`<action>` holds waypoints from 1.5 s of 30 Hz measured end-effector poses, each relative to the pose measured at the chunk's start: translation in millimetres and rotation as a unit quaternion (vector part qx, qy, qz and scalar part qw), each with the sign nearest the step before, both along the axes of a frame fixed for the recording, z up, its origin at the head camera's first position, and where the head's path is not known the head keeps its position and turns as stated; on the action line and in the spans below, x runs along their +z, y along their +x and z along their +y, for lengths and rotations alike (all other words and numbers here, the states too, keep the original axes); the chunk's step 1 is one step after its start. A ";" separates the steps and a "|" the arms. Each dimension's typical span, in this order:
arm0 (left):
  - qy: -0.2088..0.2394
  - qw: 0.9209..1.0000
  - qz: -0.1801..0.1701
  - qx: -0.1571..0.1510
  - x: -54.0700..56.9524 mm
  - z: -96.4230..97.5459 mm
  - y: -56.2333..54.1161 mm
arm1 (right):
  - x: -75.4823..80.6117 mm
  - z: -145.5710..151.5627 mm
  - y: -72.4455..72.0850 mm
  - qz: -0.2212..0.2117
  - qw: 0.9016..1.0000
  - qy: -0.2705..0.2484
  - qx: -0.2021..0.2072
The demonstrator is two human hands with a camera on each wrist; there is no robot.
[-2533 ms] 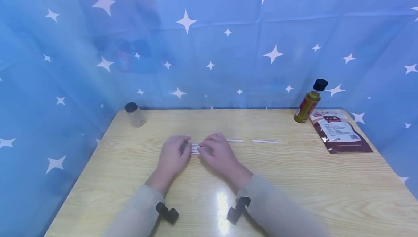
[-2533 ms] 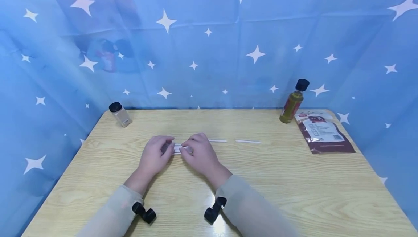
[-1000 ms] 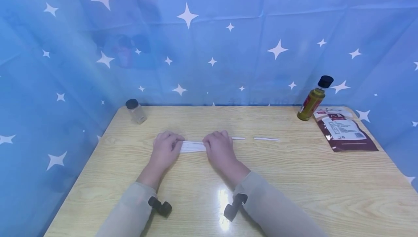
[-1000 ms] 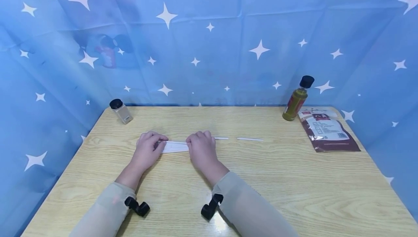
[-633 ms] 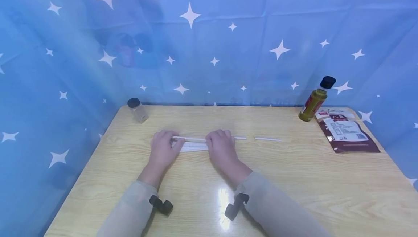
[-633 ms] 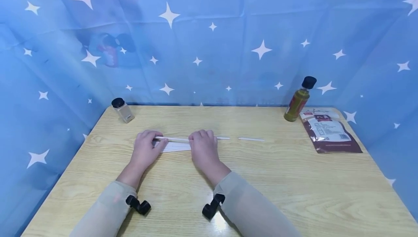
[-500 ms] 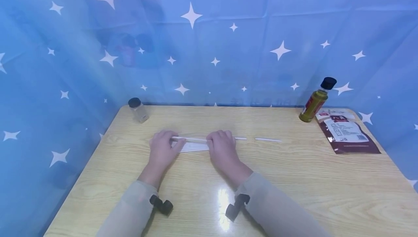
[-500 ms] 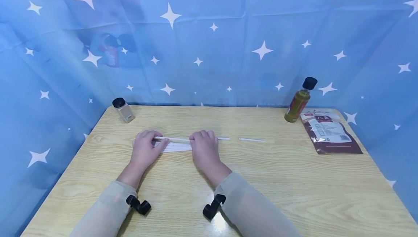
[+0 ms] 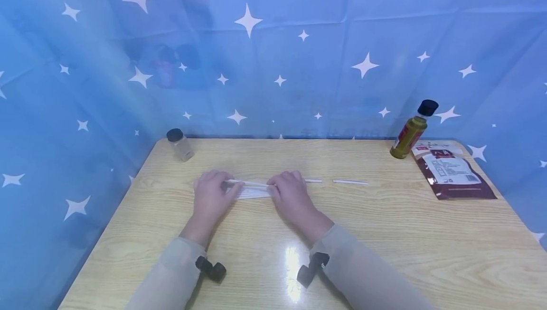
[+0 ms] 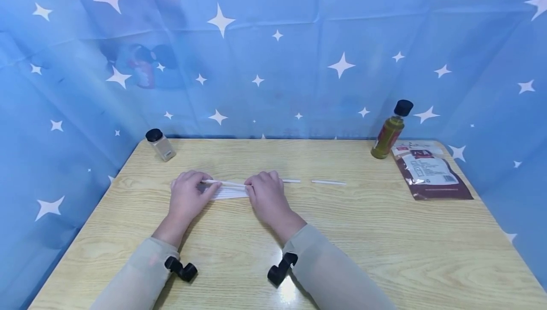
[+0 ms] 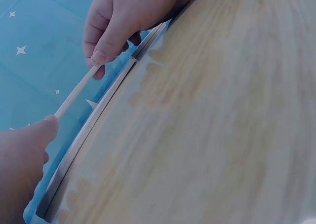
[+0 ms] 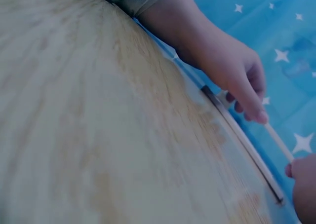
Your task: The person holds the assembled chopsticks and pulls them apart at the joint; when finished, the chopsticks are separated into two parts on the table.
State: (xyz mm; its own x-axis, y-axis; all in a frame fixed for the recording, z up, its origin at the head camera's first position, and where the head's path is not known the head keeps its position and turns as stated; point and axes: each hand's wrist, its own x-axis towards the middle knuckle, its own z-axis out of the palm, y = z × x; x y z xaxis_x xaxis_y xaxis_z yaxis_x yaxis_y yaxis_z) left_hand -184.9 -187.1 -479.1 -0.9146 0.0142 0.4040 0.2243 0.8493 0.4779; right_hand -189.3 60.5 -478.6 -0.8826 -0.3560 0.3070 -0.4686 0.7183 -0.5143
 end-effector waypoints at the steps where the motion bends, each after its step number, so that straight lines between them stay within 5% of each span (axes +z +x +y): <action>1: 0.000 1.000 0.002 -0.001 -0.8 0.7 -0.1 | -0.5 1.6 -0.3 0.004 1.000 0.007 0.001; 19: 0.001 1.000 0.018 -0.024 -2.9 13.6 -3.2 | 2.4 24.3 -3.2 0.045 0.999 0.004 0.018; 30: -0.013 0.999 0.021 -0.037 -3.4 26.3 -3.9 | 3.5 42.0 -1.6 0.016 1.000 0.002 0.002; 45: 0.002 0.997 0.022 -0.080 -6.3 57.4 -5.9 | 0.0 82.1 1.5 0.044 0.999 -0.018 0.003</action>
